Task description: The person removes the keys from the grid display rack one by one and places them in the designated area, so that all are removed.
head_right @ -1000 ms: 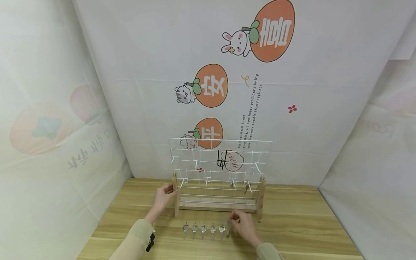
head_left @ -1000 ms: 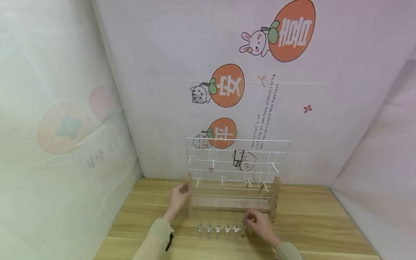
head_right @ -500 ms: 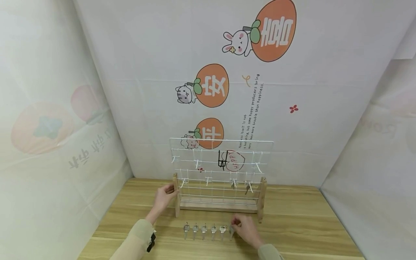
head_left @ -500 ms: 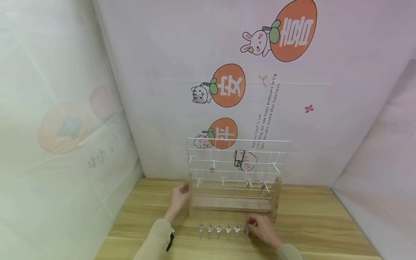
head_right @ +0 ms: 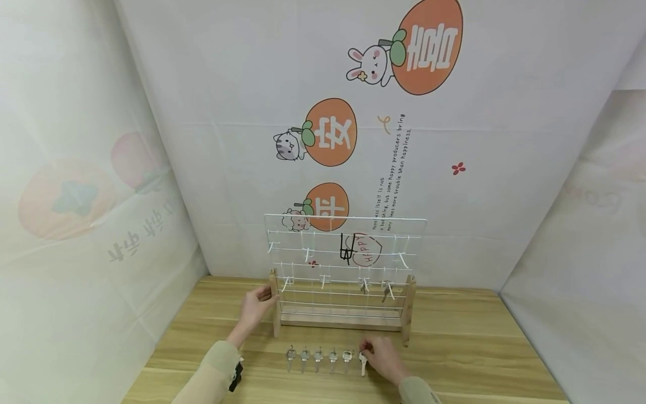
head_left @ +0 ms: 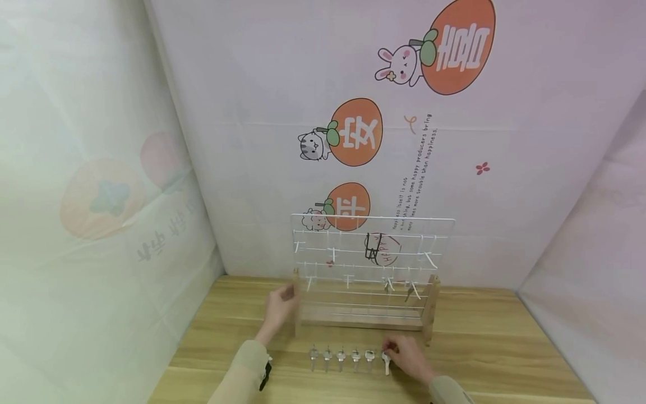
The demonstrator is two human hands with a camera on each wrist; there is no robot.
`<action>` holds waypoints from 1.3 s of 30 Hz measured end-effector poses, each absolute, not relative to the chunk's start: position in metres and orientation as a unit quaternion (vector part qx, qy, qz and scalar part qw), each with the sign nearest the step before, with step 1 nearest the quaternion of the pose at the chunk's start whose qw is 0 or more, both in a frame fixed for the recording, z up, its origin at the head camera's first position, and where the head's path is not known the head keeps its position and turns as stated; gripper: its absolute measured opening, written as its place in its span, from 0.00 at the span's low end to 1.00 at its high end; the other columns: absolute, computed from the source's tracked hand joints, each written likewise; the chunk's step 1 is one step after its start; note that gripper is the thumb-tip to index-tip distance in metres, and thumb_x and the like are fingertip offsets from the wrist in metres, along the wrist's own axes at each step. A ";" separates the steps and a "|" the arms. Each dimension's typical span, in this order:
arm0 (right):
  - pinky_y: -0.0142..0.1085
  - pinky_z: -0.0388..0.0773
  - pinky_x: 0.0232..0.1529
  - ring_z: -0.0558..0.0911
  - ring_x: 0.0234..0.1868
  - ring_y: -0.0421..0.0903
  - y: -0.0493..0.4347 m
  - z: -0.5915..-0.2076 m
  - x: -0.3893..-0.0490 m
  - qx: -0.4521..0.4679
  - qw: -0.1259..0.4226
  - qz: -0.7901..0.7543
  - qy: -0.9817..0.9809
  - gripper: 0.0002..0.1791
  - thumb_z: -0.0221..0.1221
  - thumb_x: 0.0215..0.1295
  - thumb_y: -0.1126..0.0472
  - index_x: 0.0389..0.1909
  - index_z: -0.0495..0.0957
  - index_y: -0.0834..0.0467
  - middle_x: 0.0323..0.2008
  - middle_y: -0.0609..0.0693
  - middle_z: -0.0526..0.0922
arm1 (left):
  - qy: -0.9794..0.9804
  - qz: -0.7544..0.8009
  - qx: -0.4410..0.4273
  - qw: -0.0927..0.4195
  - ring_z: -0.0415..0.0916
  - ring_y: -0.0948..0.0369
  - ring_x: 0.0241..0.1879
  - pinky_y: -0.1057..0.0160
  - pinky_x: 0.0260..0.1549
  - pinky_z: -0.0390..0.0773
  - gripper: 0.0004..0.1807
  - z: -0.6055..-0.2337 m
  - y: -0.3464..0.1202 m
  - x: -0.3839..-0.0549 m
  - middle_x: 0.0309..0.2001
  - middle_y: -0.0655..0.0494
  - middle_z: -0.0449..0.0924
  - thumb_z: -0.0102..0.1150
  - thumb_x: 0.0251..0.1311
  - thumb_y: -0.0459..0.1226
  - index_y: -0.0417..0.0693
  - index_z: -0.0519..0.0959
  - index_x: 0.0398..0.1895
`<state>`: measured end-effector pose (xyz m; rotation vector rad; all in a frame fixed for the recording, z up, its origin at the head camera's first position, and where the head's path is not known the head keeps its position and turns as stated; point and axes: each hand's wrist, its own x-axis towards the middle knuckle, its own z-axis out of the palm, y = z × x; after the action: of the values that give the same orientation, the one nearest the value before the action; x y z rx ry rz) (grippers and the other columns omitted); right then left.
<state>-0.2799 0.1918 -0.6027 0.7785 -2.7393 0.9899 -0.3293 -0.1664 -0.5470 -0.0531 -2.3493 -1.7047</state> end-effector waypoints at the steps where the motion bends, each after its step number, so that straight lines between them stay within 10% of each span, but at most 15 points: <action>1: 0.23 0.76 0.25 0.78 0.26 0.30 0.192 -0.603 -0.281 0.257 0.062 0.324 -0.908 0.05 0.64 0.55 0.72 0.28 0.81 0.59 0.26 0.49 0.86 | -0.803 -0.584 -0.019 0.120 0.79 0.39 0.56 0.47 0.57 0.82 0.24 -0.547 -0.166 -0.329 0.56 0.29 0.79 0.63 0.61 0.32 0.27 0.74 0.58; 39: 0.23 0.76 0.26 0.76 0.27 0.30 0.193 -0.603 -0.284 0.196 0.050 0.332 -0.921 0.03 0.66 0.58 0.66 0.33 0.82 0.59 0.28 0.50 0.85 | -0.805 -0.583 -0.023 0.110 0.78 0.39 0.58 0.46 0.60 0.80 0.25 -0.547 -0.168 -0.329 0.58 0.31 0.78 0.63 0.62 0.34 0.29 0.74 0.60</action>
<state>-0.2835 0.1932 -0.6035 0.5970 -2.8058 1.0099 -0.3286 -0.1676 -0.5472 -0.0686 -2.3657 -1.7124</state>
